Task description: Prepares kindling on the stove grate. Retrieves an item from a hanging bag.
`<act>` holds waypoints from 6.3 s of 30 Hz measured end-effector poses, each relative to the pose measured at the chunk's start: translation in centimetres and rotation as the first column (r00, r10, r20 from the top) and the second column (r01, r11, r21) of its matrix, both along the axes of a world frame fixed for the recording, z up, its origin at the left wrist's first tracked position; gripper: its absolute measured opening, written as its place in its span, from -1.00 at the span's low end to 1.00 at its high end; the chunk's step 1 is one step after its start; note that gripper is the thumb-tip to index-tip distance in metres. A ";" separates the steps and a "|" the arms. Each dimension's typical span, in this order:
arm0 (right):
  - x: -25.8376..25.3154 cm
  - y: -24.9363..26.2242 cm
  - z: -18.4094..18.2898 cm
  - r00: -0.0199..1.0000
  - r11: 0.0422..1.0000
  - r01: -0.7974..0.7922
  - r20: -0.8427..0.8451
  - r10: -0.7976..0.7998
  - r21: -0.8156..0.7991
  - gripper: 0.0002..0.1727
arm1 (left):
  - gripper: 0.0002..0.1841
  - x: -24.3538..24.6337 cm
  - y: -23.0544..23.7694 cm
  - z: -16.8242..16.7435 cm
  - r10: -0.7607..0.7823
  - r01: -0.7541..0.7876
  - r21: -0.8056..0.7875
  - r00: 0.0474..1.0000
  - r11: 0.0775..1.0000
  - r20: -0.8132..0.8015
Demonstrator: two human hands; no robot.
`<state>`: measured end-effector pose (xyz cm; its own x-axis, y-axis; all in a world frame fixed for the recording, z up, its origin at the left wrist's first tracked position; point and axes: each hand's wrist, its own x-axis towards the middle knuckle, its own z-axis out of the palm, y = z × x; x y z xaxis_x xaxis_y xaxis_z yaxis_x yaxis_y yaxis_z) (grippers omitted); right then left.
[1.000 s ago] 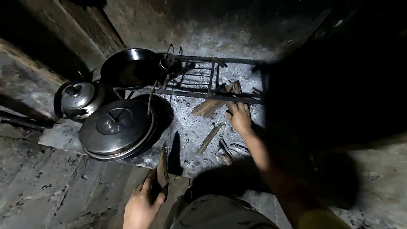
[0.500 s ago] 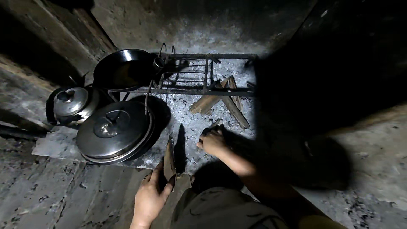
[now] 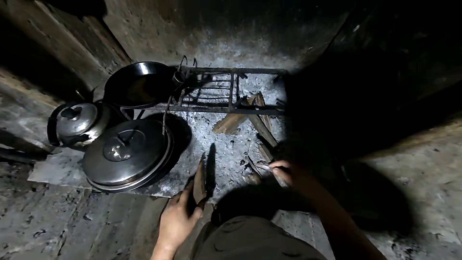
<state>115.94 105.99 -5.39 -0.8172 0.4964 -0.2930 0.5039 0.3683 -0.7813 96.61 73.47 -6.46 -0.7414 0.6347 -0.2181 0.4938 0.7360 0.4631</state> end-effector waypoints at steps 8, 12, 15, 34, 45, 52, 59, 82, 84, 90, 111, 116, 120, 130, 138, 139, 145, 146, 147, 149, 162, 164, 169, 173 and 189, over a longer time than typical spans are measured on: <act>0.4 -0.1 -1.1 0.972 0.976 0.214 0.094 -0.216 0.030 -0.11 | -0.22 -0.4 7.7 1.2 -0.251 0.252 -0.015 0.967 0.968 0.033; -2.2 1.4 -2.0 0.934 0.939 0.345 0.097 -0.343 0.005 -0.08 | -0.23 -0.5 8.1 0.5 -0.261 0.261 0.002 0.965 0.965 0.021; -4.6 3.0 -3.8 0.910 0.910 0.414 0.009 -0.414 0.014 -0.08 | -0.23 -0.8 7.4 -0.2 -0.229 0.229 -0.009 0.973 0.973 0.036; -14.5 7.1 -5.2 0.895 0.846 0.440 -0.072 -0.440 0.302 -0.20 | -0.16 1.0 -2.1 -0.6 0.138 -0.135 -0.059 0.989 0.989 0.053; -14.9 7.0 -5.6 0.860 0.827 0.511 -0.137 -0.492 0.236 -0.43 | -0.16 0.6 -0.3 0.2 0.099 -0.096 -0.060 0.994 0.994 0.037; -14.9 7.1 -5.2 0.880 0.836 0.473 -0.096 -0.466 0.279 -0.37 | -0.16 0.9 -0.4 0.1 0.082 -0.081 -0.049 0.996 0.996 0.022; -13.4 7.0 -5.1 0.870 0.840 0.492 -0.127 -0.476 0.229 -0.27 | -0.17 1.2 -0.6 0.0 0.079 -0.078 -0.044 0.997 0.996 0.024; 17.9 0.9 -0.9 0.736 0.596 0.598 -0.071 -0.674 0.536 -0.58 | -0.20 -4.9 28.0 -2.7 -0.206 0.202 -0.050 0.973 0.978 -0.105; 19.3 -0.7 -1.4 0.754 0.594 0.565 -0.067 -0.653 0.572 -0.66 | -0.20 -5.2 29.0 -3.3 -0.186 0.182 -0.042 0.973 0.982 -0.134; 22.2 -3.6 -3.1 0.780 0.605 0.561 -0.117 -0.614 0.565 -0.67 | -0.15 -5.6 29.7 -4.8 -0.151 0.146 -0.043 0.973 0.988 -0.174; 19.2 -1.1 -2.8 0.871 0.776 0.410 0.046 -0.489 0.479 -0.67 | -0.15 -5.1 29.4 -5.4 -0.120 0.106 -0.077 0.970 0.991 -0.212; 18.3 -1.1 -2.6 0.860 0.801 0.398 0.121 -0.495 0.447 -0.65 | -0.13 -5.3 29.4 -5.7 -0.134 0.118 -0.085 0.969 0.989 -0.206; 18.5 -1.3 -2.9 0.869 0.779 0.385 0.091 -0.487 0.495 -0.64 | -0.06 -5.0 28.6 -4.8 -0.142 0.129 -0.086 0.975 0.988 -0.174; 17.7 -2.0 -2.9 0.904 0.762 0.342 0.029 -0.426 0.551 -0.60 | -0.49 0.4 15.5 -2.0 -0.128 0.156 -0.301 0.985 0.941 0.111; 7.8 -0.6 -2.6 0.987 0.932 0.016 0.141 -0.072 0.362 -0.58 | -0.56 5.6 8.5 -1.9 -0.224 0.260 -0.222 0.959 0.940 0.176; 6.7 0.1 -4.5 0.998 0.908 -0.008 0.067 -0.022 0.420 -0.61 | -0.56 6.0 8.2 -2.0 -0.232 0.263 -0.191 0.958 0.946 0.169; 0.4 1.7 -5.7 0.937 0.868 -0.181 0.350 0.008 0.463 -0.48 | -0.52 7.0 5.1 -1.5 -0.133 0.154 -0.137 0.979 0.978 0.152; 0.0 1.7 -5.7 0.924 0.870 -0.197 0.381 0.012 0.452 -0.48 | -0.51 7.0 4.2 -1.6 -0.111 0.132 -0.142 0.983 0.981 0.148; -0.4 1.7 -5.9 0.917 0.871 -0.209 0.399 0.016 0.446 -0.49 | -0.51 6.9 3.5 -1.7 -0.091 0.115 -0.156 0.984 0.981 0.152; -0.9 1.9 -6.0 0.903 0.871 -0.231 0.430 0.027 0.432 -0.49 | -0.49 7.0 2.6 -1.6 -0.058 0.090 -0.186 0.984 0.978 0.170; -1.5 1.7 0.3 0.861 0.827 -0.421 0.452 0.233 0.374 -0.57 | -0.49 5.5 4.3 -1.2 -0.158 0.201 -0.171 0.959 0.965 0.233; -1.9 3.9 3.5 0.907 0.819 -0.330 0.399 0.137 0.469 -0.56 | -0.48 4.8 4.7 -1.1 -0.201 0.243 -0.161 0.949 0.957 0.242; -7.4 10.1 11.8 0.967 0.690 -0.152 0.252 -0.046 0.708 -0.54 | -0.51 4.2 5.0 -1.1 -0.279 0.319 -0.105 0.917 0.942 0.285; -14.9 14.7 11.3 0.942 0.631 -0.258 0.335 -0.003 0.732 -0.56 | -0.53 3.8 4.6 -0.5 -0.301 0.364 -0.133 0.889 0.922 0.345; -24.5 18.7 3.8 0.784 0.555 -0.553 0.614 0.094 0.621 -0.59 | -0.43 5.7 -3.9 -2.8 0.058 0.004 -0.187 0.944 0.982 0.324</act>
<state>91.42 124.64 -1.62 -0.8325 0.4404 -0.3360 0.4113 0.8978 0.1578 102.32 69.61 -9.27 -0.6260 0.5418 -0.5609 0.3170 0.8339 0.4518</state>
